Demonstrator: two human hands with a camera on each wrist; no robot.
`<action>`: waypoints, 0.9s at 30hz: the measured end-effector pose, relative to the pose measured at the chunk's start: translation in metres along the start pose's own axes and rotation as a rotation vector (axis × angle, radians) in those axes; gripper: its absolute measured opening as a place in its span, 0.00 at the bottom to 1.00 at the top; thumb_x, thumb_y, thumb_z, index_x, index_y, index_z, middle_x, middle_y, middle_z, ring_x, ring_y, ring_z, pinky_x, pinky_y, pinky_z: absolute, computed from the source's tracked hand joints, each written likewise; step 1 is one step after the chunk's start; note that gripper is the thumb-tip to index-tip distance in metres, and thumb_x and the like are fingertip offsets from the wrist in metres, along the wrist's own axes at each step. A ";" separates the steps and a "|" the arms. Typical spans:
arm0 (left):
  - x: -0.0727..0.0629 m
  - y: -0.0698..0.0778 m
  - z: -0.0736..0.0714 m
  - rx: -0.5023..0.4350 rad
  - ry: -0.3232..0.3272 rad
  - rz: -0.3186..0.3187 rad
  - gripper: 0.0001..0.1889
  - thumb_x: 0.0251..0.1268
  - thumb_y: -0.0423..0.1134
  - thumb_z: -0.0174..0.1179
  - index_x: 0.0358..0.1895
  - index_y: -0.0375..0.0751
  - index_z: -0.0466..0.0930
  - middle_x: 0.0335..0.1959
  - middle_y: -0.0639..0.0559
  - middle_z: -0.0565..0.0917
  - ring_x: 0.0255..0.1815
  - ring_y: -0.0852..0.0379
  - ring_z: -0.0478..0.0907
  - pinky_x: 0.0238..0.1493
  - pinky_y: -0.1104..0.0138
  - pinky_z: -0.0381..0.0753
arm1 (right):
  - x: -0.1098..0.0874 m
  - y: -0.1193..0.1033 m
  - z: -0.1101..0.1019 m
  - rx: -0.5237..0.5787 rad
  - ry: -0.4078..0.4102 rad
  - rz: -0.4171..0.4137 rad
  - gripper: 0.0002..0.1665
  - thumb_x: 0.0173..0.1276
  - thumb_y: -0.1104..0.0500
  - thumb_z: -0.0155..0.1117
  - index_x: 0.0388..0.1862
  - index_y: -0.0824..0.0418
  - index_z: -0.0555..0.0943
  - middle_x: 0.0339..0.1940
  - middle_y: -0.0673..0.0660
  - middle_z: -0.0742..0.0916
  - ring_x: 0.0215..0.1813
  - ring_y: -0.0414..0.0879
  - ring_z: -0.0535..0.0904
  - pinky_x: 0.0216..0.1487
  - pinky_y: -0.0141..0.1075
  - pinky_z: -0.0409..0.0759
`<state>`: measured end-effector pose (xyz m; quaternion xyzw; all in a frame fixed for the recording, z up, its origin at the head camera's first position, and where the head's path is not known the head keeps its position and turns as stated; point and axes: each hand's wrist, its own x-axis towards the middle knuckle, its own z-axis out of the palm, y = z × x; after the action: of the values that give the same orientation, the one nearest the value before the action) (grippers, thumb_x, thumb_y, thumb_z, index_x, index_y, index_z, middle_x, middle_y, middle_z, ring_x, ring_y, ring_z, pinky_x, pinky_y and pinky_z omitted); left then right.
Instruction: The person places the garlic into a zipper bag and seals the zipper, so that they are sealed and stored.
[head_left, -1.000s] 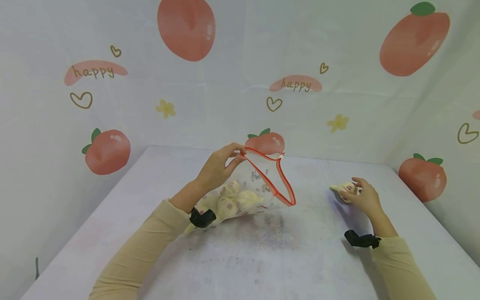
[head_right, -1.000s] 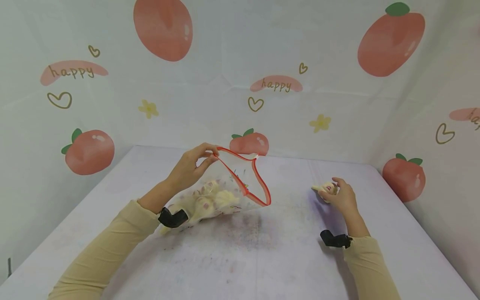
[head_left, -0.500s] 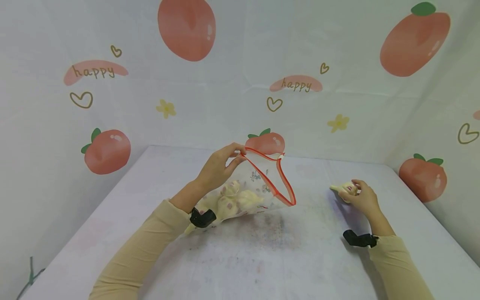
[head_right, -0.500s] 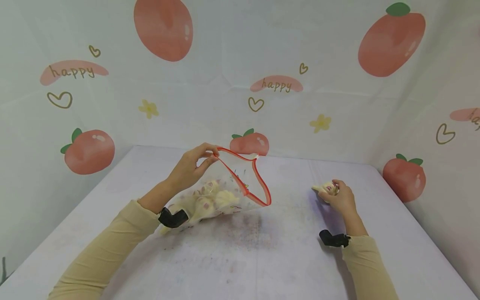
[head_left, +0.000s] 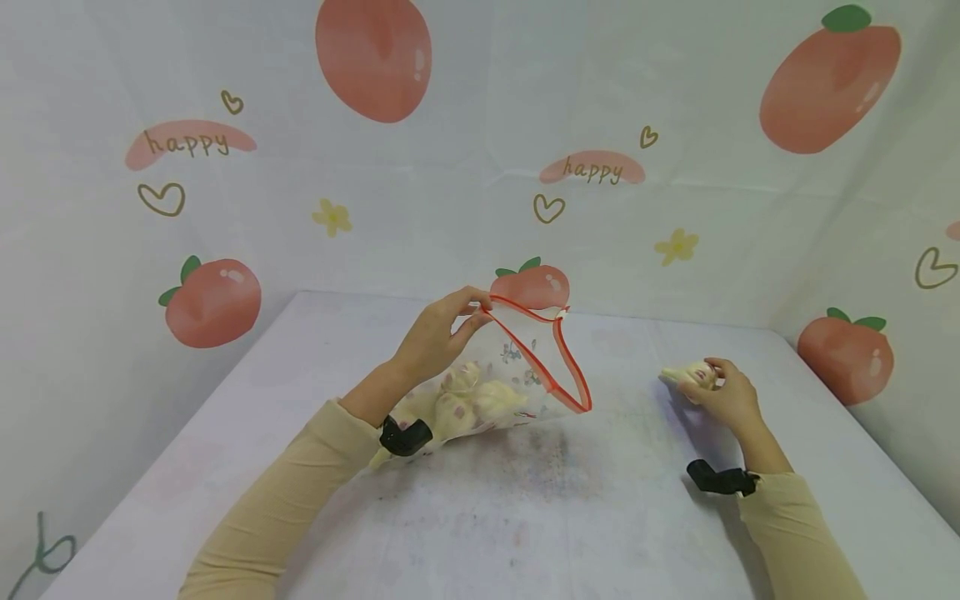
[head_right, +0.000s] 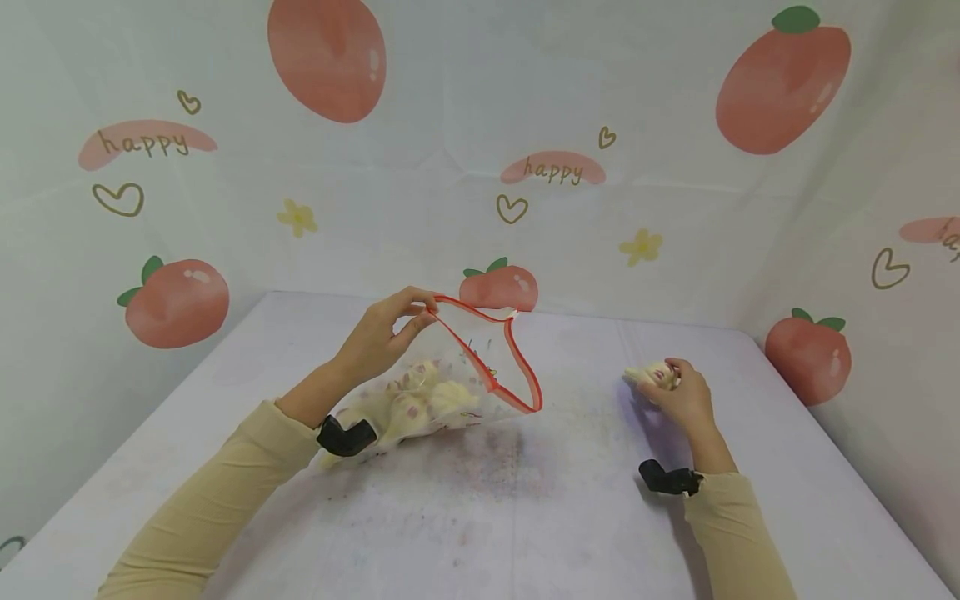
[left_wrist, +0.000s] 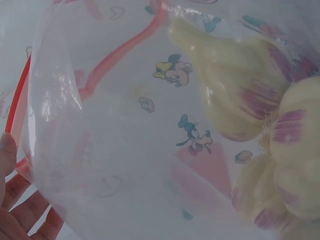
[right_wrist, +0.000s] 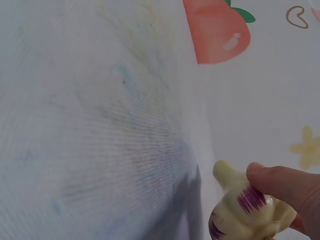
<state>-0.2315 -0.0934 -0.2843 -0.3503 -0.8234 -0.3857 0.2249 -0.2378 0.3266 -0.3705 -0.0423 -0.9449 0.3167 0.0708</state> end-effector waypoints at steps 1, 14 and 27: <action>0.000 0.000 0.000 0.000 0.000 0.000 0.06 0.66 0.34 0.56 0.43 0.39 0.72 0.47 0.45 0.81 0.52 0.46 0.81 0.55 0.60 0.78 | 0.000 -0.001 -0.001 0.002 0.001 -0.002 0.42 0.63 0.53 0.61 0.65 0.76 0.57 0.57 0.79 0.69 0.55 0.71 0.67 0.45 0.48 0.73; 0.001 -0.002 0.001 -0.001 0.006 0.012 0.06 0.65 0.34 0.56 0.43 0.39 0.73 0.45 0.45 0.82 0.51 0.45 0.81 0.55 0.56 0.79 | -0.003 -0.010 -0.006 0.033 0.006 -0.012 0.43 0.64 0.50 0.61 0.66 0.75 0.57 0.60 0.78 0.68 0.57 0.71 0.70 0.34 0.29 0.70; 0.000 0.000 0.000 -0.008 -0.007 -0.003 0.06 0.66 0.34 0.55 0.43 0.39 0.73 0.44 0.46 0.81 0.52 0.47 0.81 0.56 0.60 0.78 | -0.004 -0.022 -0.012 0.090 -0.007 -0.009 0.45 0.64 0.48 0.62 0.69 0.72 0.56 0.64 0.77 0.67 0.59 0.71 0.70 0.33 0.22 0.69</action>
<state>-0.2317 -0.0929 -0.2840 -0.3514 -0.8230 -0.3882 0.2202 -0.2325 0.3156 -0.3483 -0.0337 -0.9302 0.3586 0.0706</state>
